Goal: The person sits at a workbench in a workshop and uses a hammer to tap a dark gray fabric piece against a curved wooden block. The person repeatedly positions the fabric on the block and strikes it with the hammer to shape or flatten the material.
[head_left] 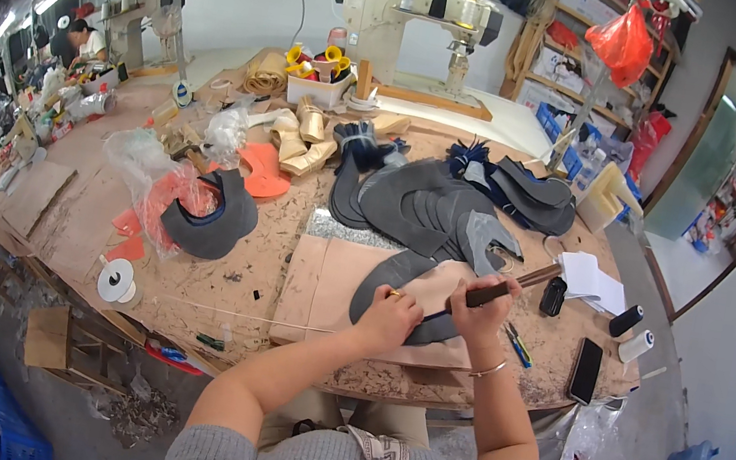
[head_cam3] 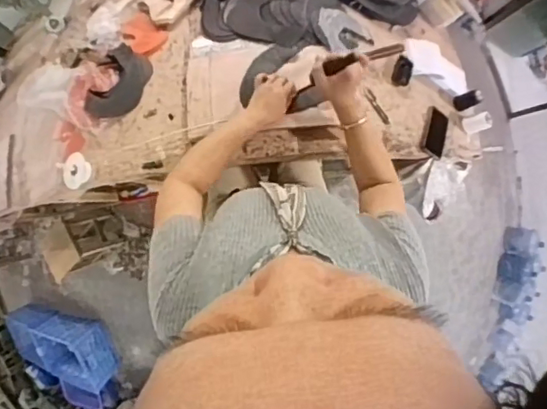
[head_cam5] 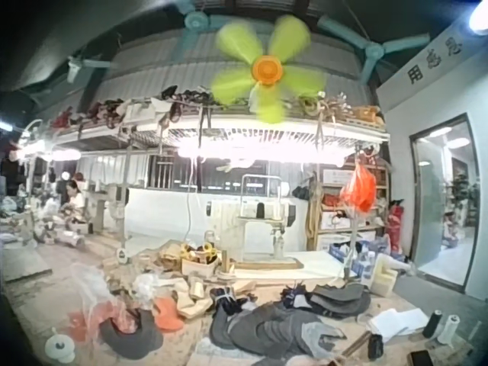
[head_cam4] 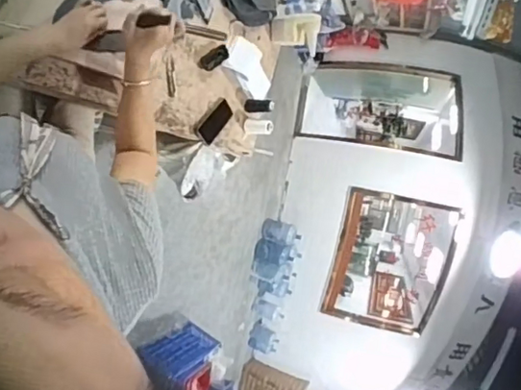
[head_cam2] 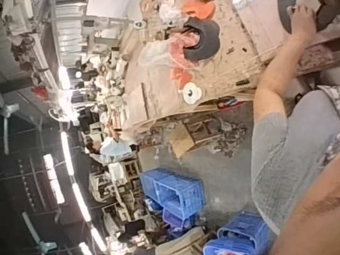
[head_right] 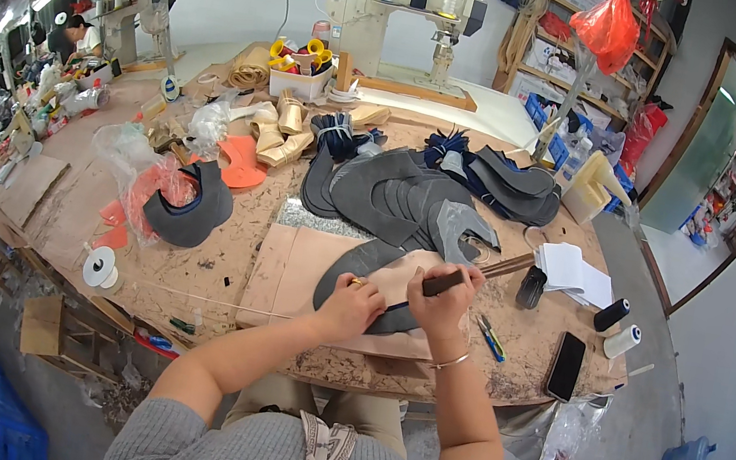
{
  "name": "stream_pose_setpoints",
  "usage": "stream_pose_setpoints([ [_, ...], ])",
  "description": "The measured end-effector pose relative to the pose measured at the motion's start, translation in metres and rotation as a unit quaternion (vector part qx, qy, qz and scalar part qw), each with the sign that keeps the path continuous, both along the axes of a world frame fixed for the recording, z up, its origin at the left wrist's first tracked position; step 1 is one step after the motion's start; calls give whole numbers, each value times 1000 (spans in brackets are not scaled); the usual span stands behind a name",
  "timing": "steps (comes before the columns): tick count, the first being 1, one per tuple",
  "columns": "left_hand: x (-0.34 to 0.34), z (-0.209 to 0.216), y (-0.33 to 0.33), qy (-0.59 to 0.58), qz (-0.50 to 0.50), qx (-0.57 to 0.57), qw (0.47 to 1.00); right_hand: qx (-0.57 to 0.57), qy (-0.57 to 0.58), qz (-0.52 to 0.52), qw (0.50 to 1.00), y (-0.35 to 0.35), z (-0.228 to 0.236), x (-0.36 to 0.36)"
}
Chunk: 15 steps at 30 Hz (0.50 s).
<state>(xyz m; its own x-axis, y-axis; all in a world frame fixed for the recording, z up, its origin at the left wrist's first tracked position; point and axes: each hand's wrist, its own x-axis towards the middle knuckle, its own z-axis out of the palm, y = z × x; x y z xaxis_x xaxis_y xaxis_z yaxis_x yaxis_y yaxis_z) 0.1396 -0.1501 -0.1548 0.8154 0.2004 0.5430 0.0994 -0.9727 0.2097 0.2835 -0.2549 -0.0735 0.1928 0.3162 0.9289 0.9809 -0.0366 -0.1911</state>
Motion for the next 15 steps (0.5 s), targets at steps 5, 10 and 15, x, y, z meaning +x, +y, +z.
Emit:
stream_pose_setpoints([
  [5,-2,-1,-8,2,1,-32,999,-50,122,9,991,-3,-44,15],
  [10,-5,0,-2,-14,-16,26,999,-55,34,11,998,-4,-21,7],
  [15,-4,-1,-3,-5,-11,21,1000,-22,44,2,999,4,-27,-7],
])
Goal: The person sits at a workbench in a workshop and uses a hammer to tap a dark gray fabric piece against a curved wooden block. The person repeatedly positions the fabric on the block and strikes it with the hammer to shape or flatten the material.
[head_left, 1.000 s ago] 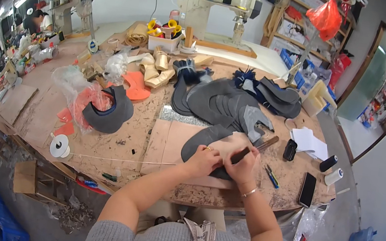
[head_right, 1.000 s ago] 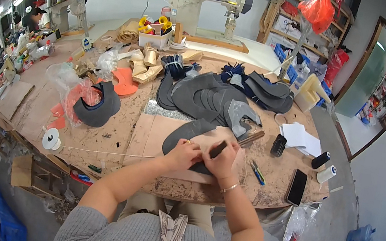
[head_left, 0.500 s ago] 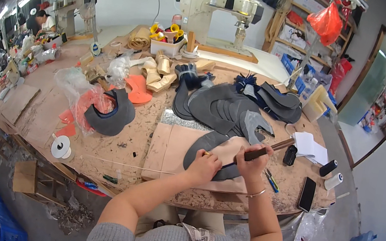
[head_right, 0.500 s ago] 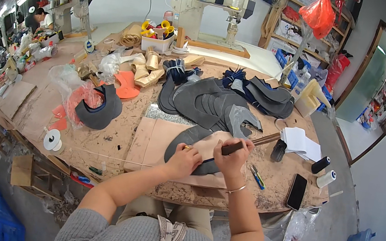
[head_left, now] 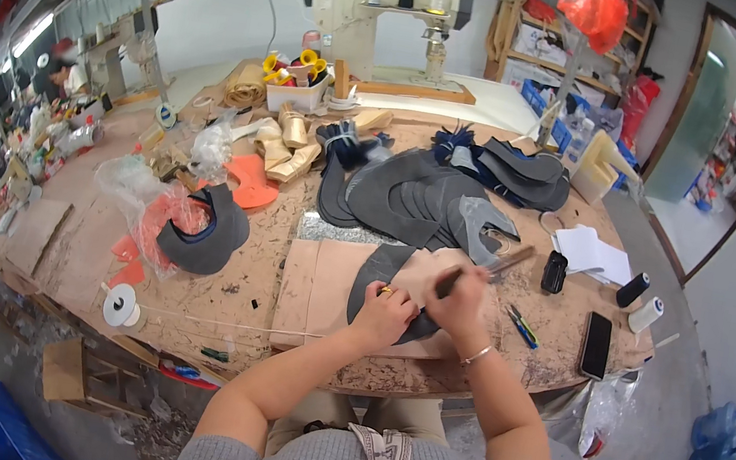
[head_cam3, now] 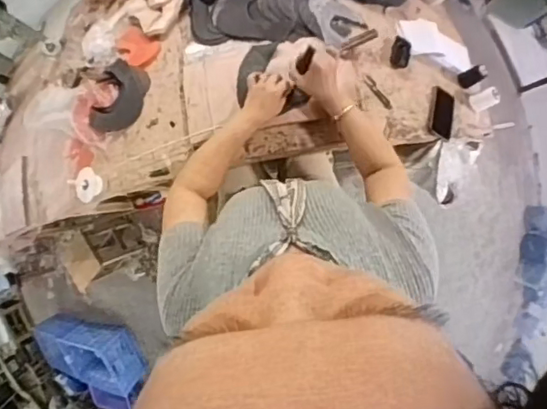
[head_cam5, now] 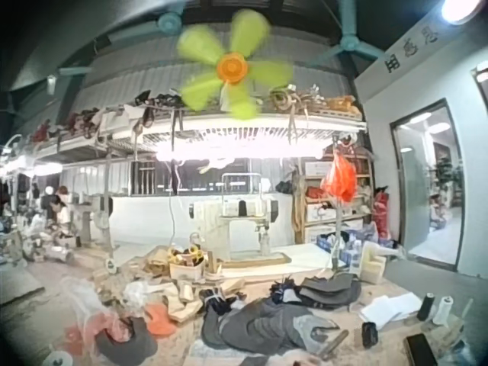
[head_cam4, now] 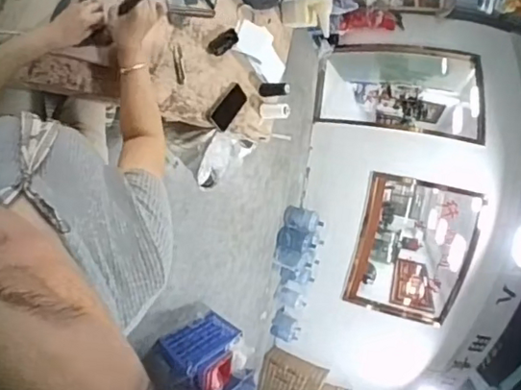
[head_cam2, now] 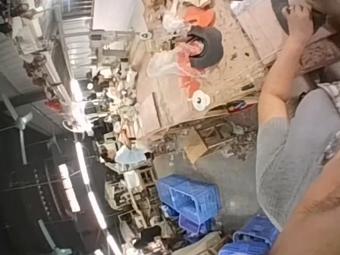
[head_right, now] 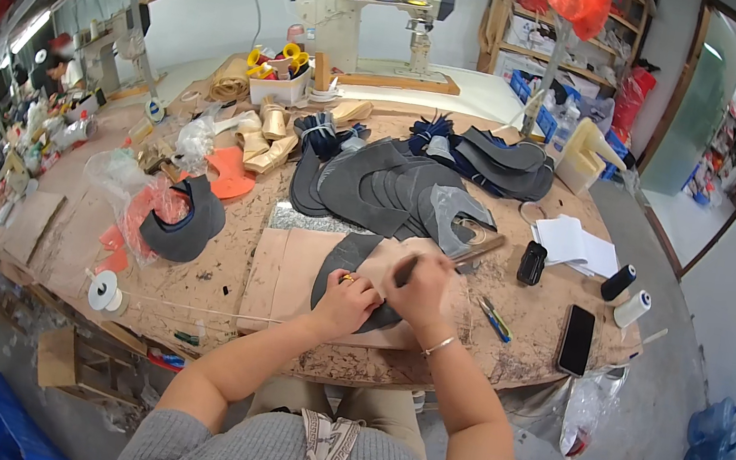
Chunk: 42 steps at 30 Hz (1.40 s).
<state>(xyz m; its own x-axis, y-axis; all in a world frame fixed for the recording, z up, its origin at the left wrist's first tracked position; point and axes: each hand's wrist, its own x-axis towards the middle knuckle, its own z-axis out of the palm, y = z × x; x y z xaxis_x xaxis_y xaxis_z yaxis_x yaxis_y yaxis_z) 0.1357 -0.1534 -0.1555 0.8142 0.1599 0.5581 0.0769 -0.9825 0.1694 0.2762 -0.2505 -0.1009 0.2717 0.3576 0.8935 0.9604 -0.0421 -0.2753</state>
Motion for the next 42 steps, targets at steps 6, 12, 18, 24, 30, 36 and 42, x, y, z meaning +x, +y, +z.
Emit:
stream_pose_setpoints([
  [6,2,5,-17,-16,73,35,997,6,-20,3,1000,4,21,9],
  [12,-1,5,-6,-12,25,-26,999,-40,87,39,995,0,-4,12],
  [18,-2,-4,-2,3,19,-8,1000,27,25,22,999,5,23,1],
  [24,-13,10,-4,-18,6,-36,999,-46,102,55,992,2,-7,3],
  [30,-119,22,-1,-8,62,-65,996,-20,69,36,997,4,-12,0],
  [36,-127,19,8,55,60,-33,996,-43,91,25,995,4,-13,-2],
  [42,-134,34,58,17,86,-189,978,-27,116,29,992,-1,-13,-1],
])
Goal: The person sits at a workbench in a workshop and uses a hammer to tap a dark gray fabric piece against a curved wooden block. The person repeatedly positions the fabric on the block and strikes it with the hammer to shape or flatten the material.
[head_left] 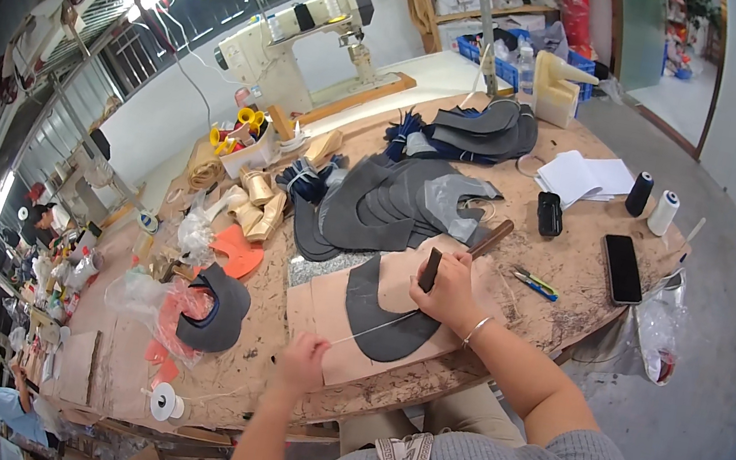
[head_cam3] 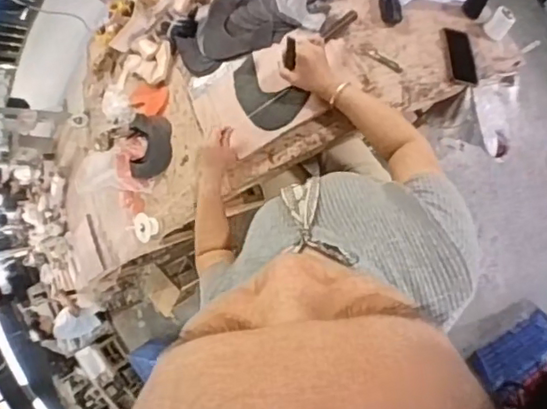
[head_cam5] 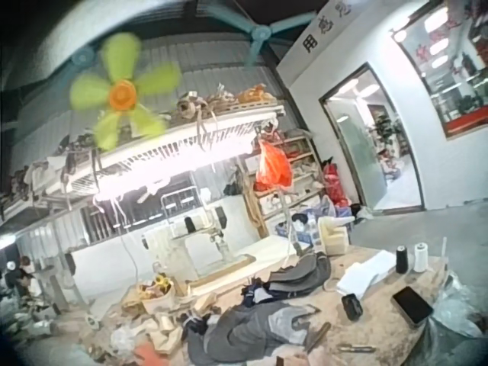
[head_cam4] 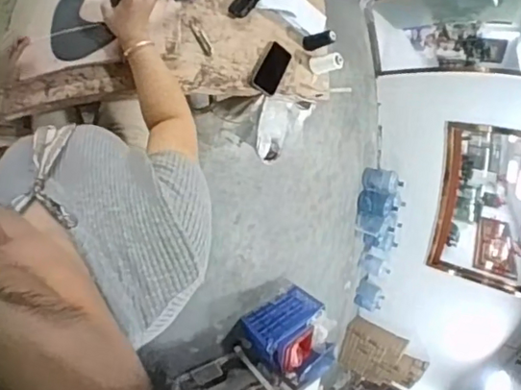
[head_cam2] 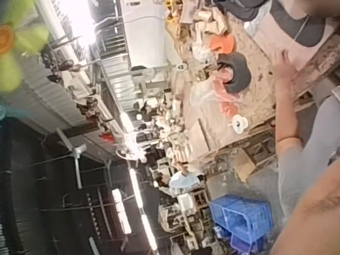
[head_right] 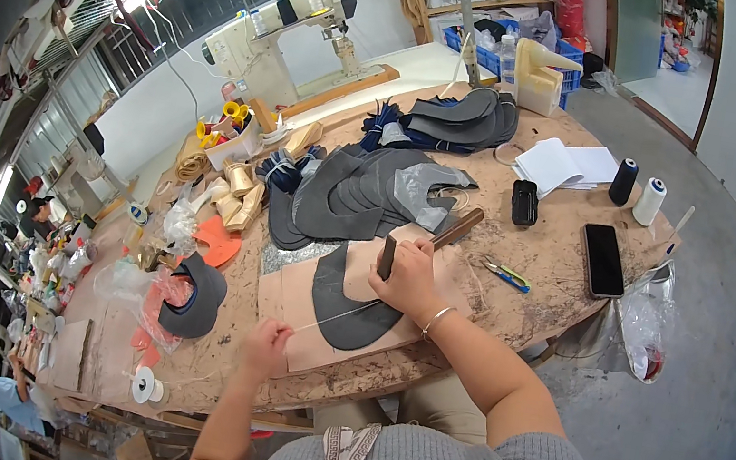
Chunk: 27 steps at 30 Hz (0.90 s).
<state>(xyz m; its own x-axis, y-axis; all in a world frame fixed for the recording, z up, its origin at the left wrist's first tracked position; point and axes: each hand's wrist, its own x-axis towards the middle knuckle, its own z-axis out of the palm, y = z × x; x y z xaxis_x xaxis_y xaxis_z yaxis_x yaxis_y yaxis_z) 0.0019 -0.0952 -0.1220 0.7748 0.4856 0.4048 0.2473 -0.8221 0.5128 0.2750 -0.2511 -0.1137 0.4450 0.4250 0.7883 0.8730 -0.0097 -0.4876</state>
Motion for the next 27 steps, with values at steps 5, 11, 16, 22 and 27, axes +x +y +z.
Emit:
stream_pose_setpoints([
  [5,-33,6,111,153,40,-169,973,8,-26,-10,1000,2,-1,1],
  [11,52,3,64,-48,-69,246,966,-24,-4,-14,1000,4,-2,-1],
  [16,129,0,-30,76,-129,100,984,-23,-15,-30,999,3,-1,-4],
  [22,137,2,-23,132,-174,40,975,3,-16,-36,999,3,1,-3],
  [27,127,-4,-18,34,-269,156,950,-10,-21,-24,999,5,-3,0],
])
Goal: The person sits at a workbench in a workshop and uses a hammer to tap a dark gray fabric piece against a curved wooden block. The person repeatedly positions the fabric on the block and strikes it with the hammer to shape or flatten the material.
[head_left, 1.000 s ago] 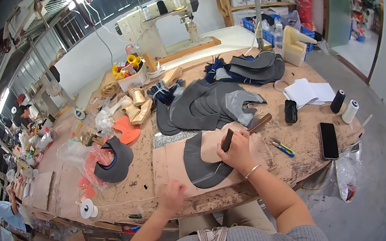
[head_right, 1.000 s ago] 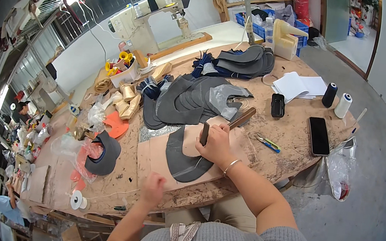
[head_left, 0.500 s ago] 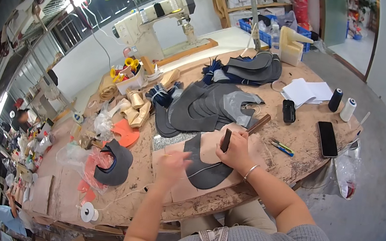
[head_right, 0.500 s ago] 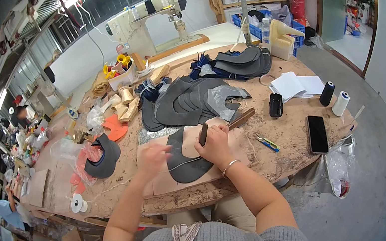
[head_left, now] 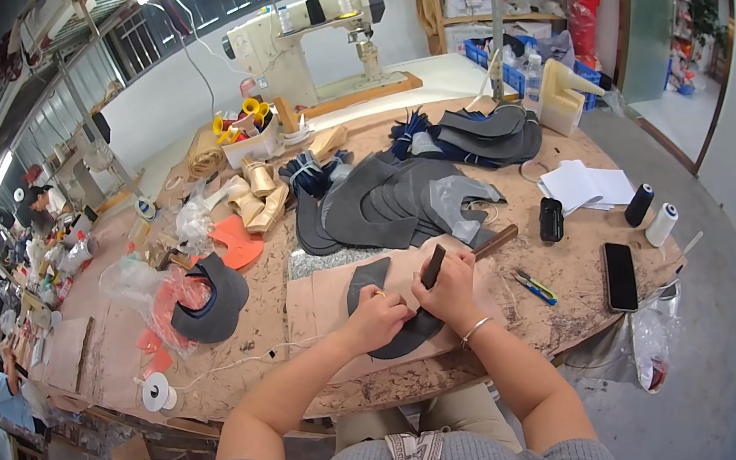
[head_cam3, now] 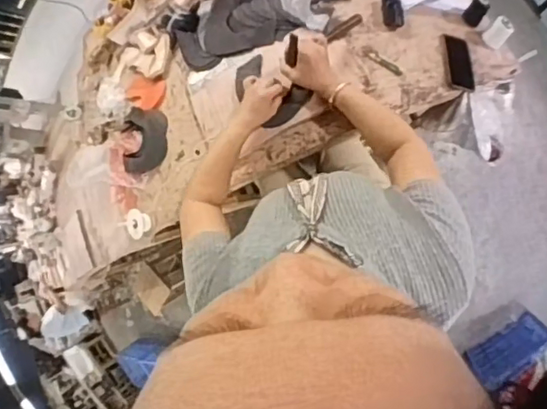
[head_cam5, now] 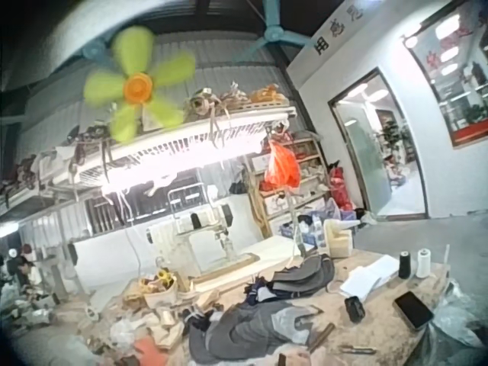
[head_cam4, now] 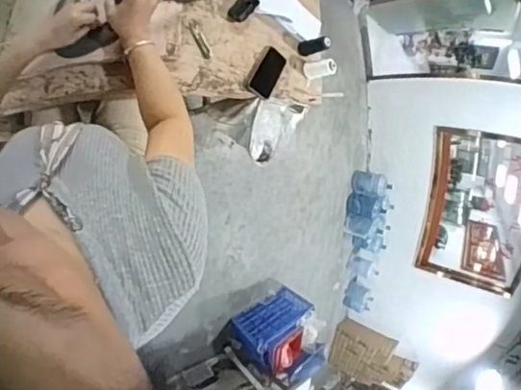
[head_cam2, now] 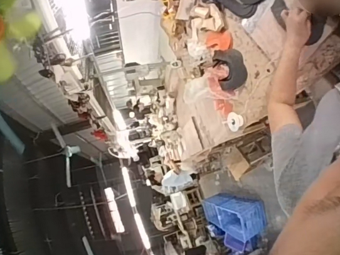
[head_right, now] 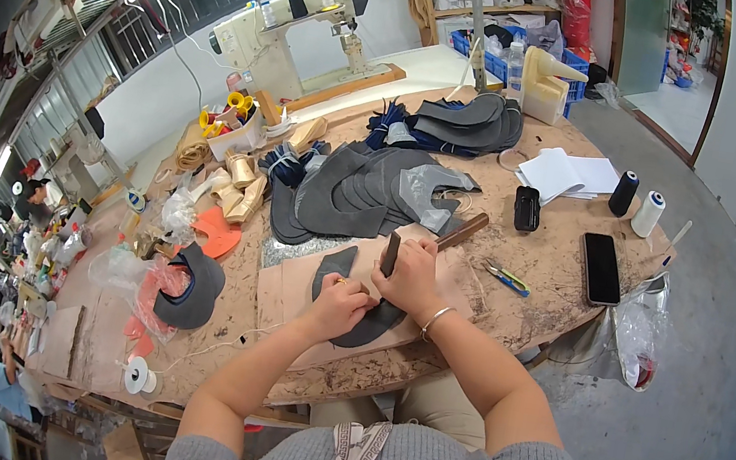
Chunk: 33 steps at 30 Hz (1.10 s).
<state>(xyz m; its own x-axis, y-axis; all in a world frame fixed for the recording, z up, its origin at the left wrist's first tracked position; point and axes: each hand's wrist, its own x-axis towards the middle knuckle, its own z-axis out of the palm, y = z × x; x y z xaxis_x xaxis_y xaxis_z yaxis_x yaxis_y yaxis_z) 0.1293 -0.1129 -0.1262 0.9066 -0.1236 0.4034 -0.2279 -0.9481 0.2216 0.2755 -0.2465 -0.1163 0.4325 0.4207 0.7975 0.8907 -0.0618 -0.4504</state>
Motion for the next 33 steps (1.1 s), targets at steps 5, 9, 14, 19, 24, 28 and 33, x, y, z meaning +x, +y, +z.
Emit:
stream_pose_setpoints([
  [5,-5,2,-5,-47,3,16,999,92,-25,0,995,-6,39,-20],
  [9,-3,-9,-6,-53,33,17,998,-8,2,42,999,2,5,-7],
  [14,2,-20,-41,-91,212,19,973,74,-79,-13,994,3,45,-10],
  [19,6,-21,-46,-106,234,-30,966,-18,-41,34,998,12,7,9],
  [24,-9,-16,-32,-98,172,45,979,-13,-77,45,996,14,26,5],
  [28,-9,-19,-34,-92,180,12,979,9,-72,-13,997,14,21,-10],
  [33,-8,-19,-36,-105,194,2,975,-72,-118,54,989,8,32,5],
])
